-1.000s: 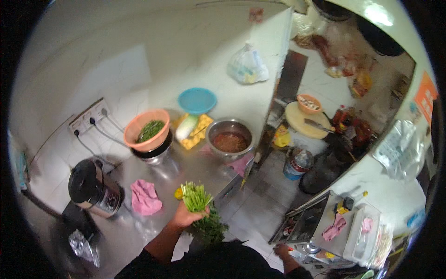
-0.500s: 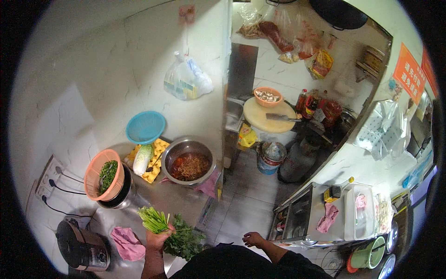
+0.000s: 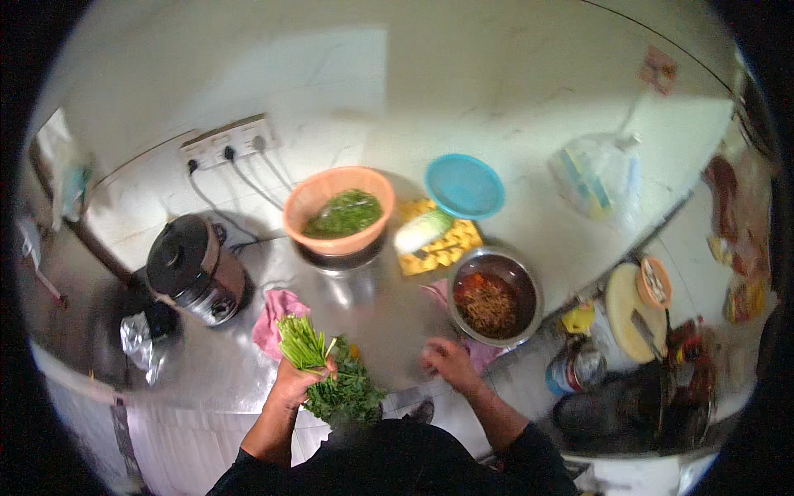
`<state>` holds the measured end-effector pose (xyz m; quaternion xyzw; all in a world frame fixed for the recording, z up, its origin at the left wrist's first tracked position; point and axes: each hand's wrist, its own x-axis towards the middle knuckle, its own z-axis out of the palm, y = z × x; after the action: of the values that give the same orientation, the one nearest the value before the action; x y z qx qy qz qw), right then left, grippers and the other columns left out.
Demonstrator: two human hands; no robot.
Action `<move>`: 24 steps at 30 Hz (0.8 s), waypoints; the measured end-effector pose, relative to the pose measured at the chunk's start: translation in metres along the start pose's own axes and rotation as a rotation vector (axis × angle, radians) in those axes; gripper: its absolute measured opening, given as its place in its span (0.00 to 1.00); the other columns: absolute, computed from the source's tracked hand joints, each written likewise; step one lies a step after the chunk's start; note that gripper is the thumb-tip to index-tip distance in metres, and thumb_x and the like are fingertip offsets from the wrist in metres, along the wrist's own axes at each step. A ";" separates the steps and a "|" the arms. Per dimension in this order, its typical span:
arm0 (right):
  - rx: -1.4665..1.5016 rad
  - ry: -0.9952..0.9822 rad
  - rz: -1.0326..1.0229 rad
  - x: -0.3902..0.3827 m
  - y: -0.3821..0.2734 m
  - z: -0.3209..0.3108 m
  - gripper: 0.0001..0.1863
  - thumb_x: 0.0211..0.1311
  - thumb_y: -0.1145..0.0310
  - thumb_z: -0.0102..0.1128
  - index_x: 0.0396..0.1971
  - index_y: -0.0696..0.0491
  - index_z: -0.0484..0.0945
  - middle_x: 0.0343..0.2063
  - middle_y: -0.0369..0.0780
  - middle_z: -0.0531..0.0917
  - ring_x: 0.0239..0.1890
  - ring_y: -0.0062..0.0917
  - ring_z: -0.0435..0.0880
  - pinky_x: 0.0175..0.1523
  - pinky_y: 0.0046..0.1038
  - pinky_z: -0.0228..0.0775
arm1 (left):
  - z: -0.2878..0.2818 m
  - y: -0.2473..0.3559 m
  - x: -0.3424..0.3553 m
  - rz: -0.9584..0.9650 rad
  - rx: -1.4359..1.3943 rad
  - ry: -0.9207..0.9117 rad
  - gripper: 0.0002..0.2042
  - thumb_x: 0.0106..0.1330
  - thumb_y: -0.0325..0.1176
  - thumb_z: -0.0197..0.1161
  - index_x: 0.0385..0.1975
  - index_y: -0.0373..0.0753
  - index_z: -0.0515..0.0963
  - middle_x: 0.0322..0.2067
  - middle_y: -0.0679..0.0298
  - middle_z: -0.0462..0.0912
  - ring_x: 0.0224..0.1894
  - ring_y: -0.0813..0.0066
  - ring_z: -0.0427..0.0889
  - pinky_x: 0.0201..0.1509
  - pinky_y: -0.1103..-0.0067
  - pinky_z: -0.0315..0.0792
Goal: The person uses yellow-handled scissors to trim the ends of green leafy vegetables on a sidewalk, then moves into a kitchen to wash the vegetables in a metal bowl under running water. The person places the washed vegetables on a cutting board.
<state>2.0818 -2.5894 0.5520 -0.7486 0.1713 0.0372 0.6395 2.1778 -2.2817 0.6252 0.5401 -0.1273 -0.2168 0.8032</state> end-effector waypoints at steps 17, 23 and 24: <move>0.436 0.068 0.193 0.255 -0.162 0.078 0.10 0.61 0.64 0.50 0.31 0.57 0.69 0.17 0.41 0.76 0.13 0.27 0.75 0.16 0.27 0.69 | -0.026 -0.004 -0.158 0.129 -0.010 0.715 0.13 0.38 0.24 0.62 0.28 0.31 0.75 0.25 0.58 0.79 0.27 0.66 0.78 0.33 0.72 0.74; 0.197 -0.030 0.075 0.198 -0.177 0.084 0.09 0.61 0.68 0.47 0.34 0.58 0.73 0.18 0.41 0.79 0.14 0.22 0.78 0.15 0.23 0.72 | -0.062 0.008 -0.142 0.141 -0.027 0.658 0.13 0.38 0.25 0.64 0.27 0.31 0.76 0.25 0.57 0.79 0.26 0.66 0.79 0.32 0.72 0.74; 0.215 -0.090 0.027 0.184 -0.173 0.087 0.08 0.60 0.70 0.47 0.32 0.58 0.74 0.18 0.42 0.80 0.15 0.23 0.79 0.15 0.23 0.73 | -0.070 0.011 -0.138 0.145 -0.014 0.637 0.13 0.38 0.26 0.64 0.27 0.31 0.76 0.25 0.57 0.79 0.26 0.66 0.79 0.32 0.72 0.74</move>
<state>2.3215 -2.5223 0.6493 -0.6709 0.1553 0.0608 0.7226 2.0907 -2.1540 0.6128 0.5647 0.0938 0.0202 0.8197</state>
